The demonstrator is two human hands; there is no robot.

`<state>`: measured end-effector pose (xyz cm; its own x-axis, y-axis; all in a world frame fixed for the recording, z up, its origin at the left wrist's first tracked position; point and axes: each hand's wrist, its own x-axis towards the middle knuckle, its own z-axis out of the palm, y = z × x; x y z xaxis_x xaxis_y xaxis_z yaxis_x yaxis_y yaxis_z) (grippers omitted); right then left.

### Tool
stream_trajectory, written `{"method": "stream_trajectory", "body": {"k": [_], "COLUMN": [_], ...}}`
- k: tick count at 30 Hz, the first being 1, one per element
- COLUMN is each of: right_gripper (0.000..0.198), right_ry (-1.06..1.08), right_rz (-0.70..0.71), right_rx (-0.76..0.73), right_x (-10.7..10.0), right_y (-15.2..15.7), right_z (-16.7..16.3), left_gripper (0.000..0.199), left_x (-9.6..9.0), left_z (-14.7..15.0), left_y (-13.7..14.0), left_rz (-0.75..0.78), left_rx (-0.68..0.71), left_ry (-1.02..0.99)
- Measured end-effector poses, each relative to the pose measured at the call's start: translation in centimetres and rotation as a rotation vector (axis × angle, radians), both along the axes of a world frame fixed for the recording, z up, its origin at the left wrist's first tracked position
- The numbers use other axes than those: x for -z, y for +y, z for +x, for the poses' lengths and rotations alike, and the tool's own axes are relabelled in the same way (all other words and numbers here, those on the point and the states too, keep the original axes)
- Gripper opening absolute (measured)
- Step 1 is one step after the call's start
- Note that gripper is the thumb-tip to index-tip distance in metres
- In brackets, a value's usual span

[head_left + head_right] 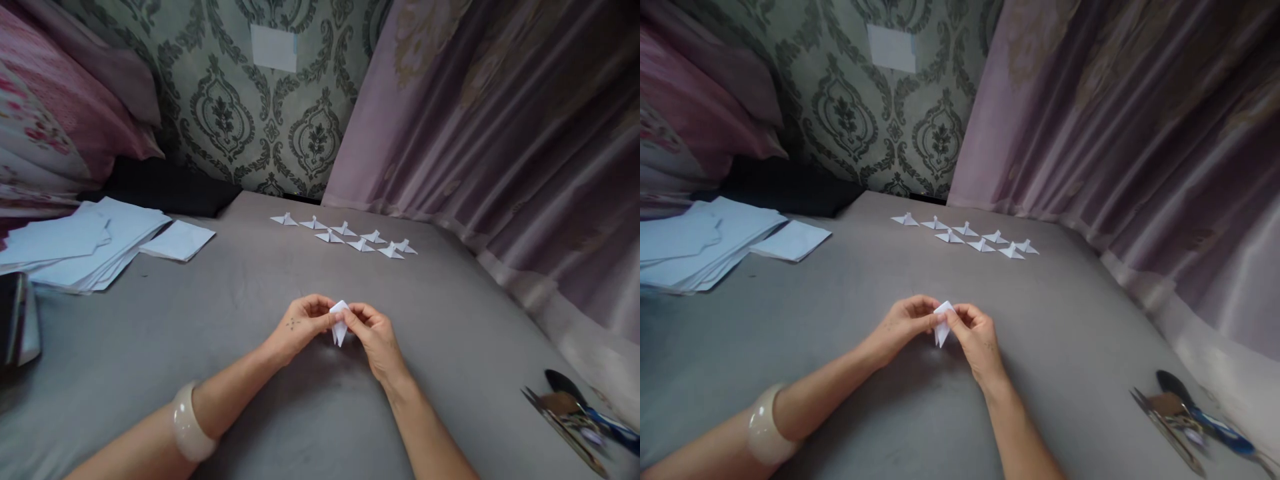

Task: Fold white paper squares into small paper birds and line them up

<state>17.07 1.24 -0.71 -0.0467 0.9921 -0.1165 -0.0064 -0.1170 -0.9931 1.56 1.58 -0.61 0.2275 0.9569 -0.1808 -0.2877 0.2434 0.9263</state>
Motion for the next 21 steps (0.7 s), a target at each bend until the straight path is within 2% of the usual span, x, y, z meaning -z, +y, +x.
{"method": "stream_trajectory", "body": {"k": [6, 11, 15, 17, 21], "right_gripper": [0.030, 0.026, 0.016, 0.014, 0.038], "right_ry": [0.007, -0.055, -0.265, -0.296, -0.177], "right_rz": [0.036, 0.042, 0.200, 0.258, 0.251], "right_rx": [-0.043, -0.033, -0.080, -0.056, 0.057], "right_x": [-0.9, -1.0, -1.2, -1.2, -1.1], "right_y": [-0.4, -0.5, -0.4, -0.4, -0.3], "right_z": [-0.4, -0.4, 0.1, 0.3, 0.2], "left_gripper": [0.023, 0.023, 0.027, 0.027, 0.026], "left_x": [0.6, 0.8, 0.8, 0.8, 1.0], "left_z": [-0.3, -0.3, -0.2, -0.2, -0.1], "left_y": [0.4, 0.4, 0.2, 0.2, 0.4], "left_rz": [0.034, 0.051, 0.128, 0.124, -0.005], "left_rx": [-0.084, -0.056, -0.006, 0.039, -0.015], "left_ry": [-0.001, 0.003, 0.097, 0.126, -0.090]}}
